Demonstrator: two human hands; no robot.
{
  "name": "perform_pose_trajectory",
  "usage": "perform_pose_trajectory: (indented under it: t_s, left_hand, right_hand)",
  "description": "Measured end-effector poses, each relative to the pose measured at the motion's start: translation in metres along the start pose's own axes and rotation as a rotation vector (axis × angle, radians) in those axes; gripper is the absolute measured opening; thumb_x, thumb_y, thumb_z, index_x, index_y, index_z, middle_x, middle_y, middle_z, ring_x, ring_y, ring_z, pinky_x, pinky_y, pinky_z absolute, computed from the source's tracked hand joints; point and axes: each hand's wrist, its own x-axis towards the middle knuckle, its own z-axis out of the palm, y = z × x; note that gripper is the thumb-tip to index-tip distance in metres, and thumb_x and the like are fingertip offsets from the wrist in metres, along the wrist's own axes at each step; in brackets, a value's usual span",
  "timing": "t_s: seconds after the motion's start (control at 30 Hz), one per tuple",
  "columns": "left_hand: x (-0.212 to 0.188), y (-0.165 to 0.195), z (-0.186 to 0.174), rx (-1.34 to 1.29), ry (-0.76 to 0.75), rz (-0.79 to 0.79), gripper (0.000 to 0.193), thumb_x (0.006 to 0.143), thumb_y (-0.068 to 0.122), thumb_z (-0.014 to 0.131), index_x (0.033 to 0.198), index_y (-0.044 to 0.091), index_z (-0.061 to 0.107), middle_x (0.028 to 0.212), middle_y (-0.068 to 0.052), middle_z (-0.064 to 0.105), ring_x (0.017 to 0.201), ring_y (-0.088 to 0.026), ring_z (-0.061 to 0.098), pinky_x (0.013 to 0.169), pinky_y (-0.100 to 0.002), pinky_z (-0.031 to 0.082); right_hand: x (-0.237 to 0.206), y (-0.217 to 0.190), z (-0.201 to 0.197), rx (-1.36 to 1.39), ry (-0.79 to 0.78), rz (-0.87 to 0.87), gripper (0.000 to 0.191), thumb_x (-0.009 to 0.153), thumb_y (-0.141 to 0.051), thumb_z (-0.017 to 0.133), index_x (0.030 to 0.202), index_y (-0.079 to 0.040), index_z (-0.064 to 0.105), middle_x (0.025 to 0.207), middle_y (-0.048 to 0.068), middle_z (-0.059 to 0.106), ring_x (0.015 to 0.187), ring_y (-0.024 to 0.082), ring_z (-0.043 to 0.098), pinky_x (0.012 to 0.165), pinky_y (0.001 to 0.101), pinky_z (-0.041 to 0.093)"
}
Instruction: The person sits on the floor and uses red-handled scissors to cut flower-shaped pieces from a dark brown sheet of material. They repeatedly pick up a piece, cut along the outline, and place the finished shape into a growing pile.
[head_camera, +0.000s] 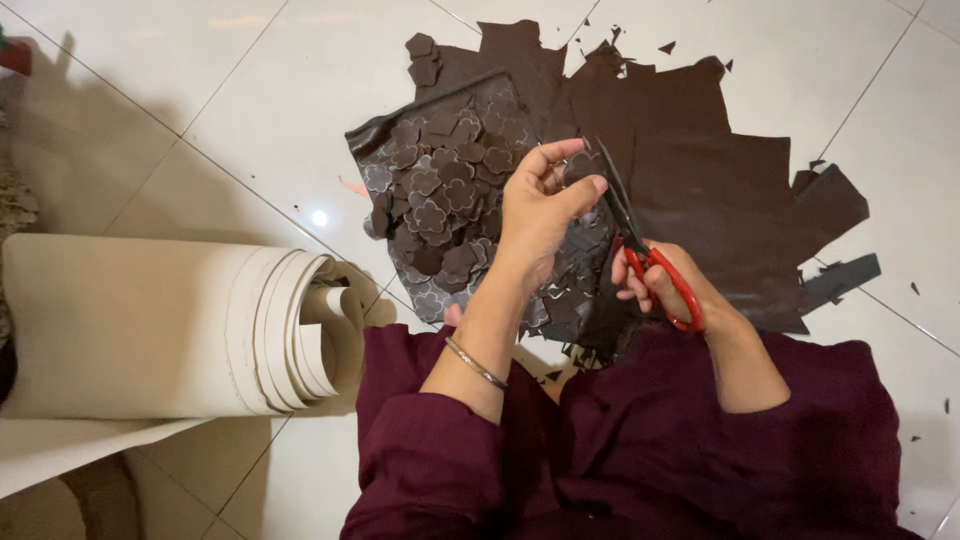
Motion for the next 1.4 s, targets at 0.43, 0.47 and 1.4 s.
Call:
perform_pose_trajectory:
  t_s: [0.43,0.47,1.4]
  left_hand:
    - [-0.005,-0.007,0.015,0.039,0.094,0.034,0.044,0.084,-0.006,0.073,0.127,-0.002,0.061,0.095,-0.003,0.070,0.077,-0.006,0.063,0.065,-0.021,0.050]
    - [-0.005,-0.007,0.017,0.028,0.097,0.027,0.044,0.084,-0.006,0.073,0.126,-0.002,0.061,0.095,-0.003,0.071,0.078,-0.006,0.063,0.065,-0.021,0.050]
    - [-0.010,-0.013,0.030,0.073,0.108,-0.037,0.047,0.083,0.000,0.076,0.128,0.001,0.063,0.096,0.000,0.071,0.076,-0.005,0.060,0.065,-0.021,0.048]
  right_hand:
    - [-0.006,-0.004,-0.005,0.016,-0.024,0.026,0.098,0.062,-0.100,0.046,0.086,-0.006,0.060,0.058,-0.003,0.046,0.049,0.010,0.050,0.063,0.0319,0.057]
    - [-0.007,-0.004,-0.006,-0.002,-0.012,0.052,0.097,0.061,-0.099,0.045,0.084,-0.006,0.059,0.058,-0.003,0.046,0.050,0.010,0.052,0.059,0.0317,0.056]
    - [-0.014,-0.008,-0.014,0.084,-0.075,-0.019,0.092,0.071,-0.095,0.044,0.087,-0.006,0.061,0.059,-0.004,0.048,0.049,0.009,0.053,0.076,0.0404,0.064]
